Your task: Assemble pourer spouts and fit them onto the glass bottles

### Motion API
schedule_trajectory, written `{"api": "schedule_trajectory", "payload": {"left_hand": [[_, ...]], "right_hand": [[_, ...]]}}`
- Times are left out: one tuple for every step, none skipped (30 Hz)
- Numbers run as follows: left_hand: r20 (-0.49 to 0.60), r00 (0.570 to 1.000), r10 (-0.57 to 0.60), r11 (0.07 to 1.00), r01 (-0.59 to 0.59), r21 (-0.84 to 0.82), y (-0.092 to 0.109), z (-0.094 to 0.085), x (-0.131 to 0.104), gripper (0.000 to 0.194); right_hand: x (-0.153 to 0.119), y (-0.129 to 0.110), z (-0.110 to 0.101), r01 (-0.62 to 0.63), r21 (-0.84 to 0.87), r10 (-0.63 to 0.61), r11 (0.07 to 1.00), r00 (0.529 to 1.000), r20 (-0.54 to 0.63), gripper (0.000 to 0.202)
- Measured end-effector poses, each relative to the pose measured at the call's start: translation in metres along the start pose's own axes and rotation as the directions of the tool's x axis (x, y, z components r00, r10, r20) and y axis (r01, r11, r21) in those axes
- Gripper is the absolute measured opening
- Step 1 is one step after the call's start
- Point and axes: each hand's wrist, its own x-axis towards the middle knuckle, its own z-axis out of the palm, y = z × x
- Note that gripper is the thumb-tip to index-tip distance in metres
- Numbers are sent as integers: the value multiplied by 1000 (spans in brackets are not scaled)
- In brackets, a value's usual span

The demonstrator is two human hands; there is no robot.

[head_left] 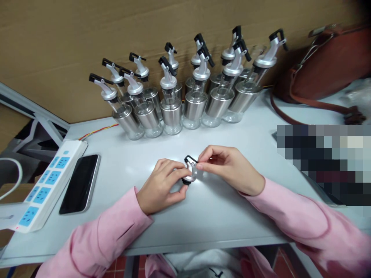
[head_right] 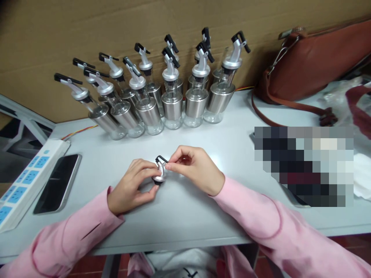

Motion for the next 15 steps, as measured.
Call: {"api": "schedule_trajectory", "payload": {"left_hand": [[-9,1000,2,1000,-2,9,0,0,0,26],[-19,1000,4,1000,-3,19,0,0,0,26],[-29,1000,6,1000,-5,27,0,0,0,25],[-36,999,7,999,-6,34,1,0,-1,25],[-38,999,9,999,-7,40,0,0,-1,25],[-40,999,11,999,-9,45,0,0,-1,25],[-42,999,13,999,-10,53,0,0,-1,25],[-43,999,12,998,-9,61,0,1,-2,25],[-49,999,8,998,-4,69,0,1,-2,26],[-58,998,0,997,4,75,0,1,-3,27],[-66,998,-10,997,15,75,0,2,-3,27],[-71,997,-23,997,28,72,0,2,-4,28],[-70,997,-35,997,40,64,0,2,-4,30],[-63,997,-42,998,45,53,0,2,-4,30],[-52,998,-44,998,47,45,1,2,-4,31]], "right_hand": [[0,1,0,-5,0,5,1000,1000,4,29],[0,1,0,-9,-3,9,1000,1000,6,30],[0,1,1,-11,-9,11,1000,1000,6,30],[0,2,1,-13,-15,13,1000,1000,7,30],[1,2,1,-12,-21,12,1000,1000,8,30],[1,2,2,-10,-25,10,1000,1000,11,31],[1,2,2,-7,-28,7,1000,1000,12,31],[1,3,2,-5,-29,5,1000,1000,15,31],[1,3,3,-4,-29,4,1000,1000,19,31],[1,3,3,-5,-27,5,1000,1000,24,31],[1,3,3,-8,-24,9,1000,1000,29,31],[1,3,3,-13,-21,13,1000,999,34,31],[1,3,3,-19,-17,19,1000,999,40,31],[1,3,3,-25,-13,26,1000,999,43,31],[1,3,4,-33,-9,33,999,998,44,31]]}}
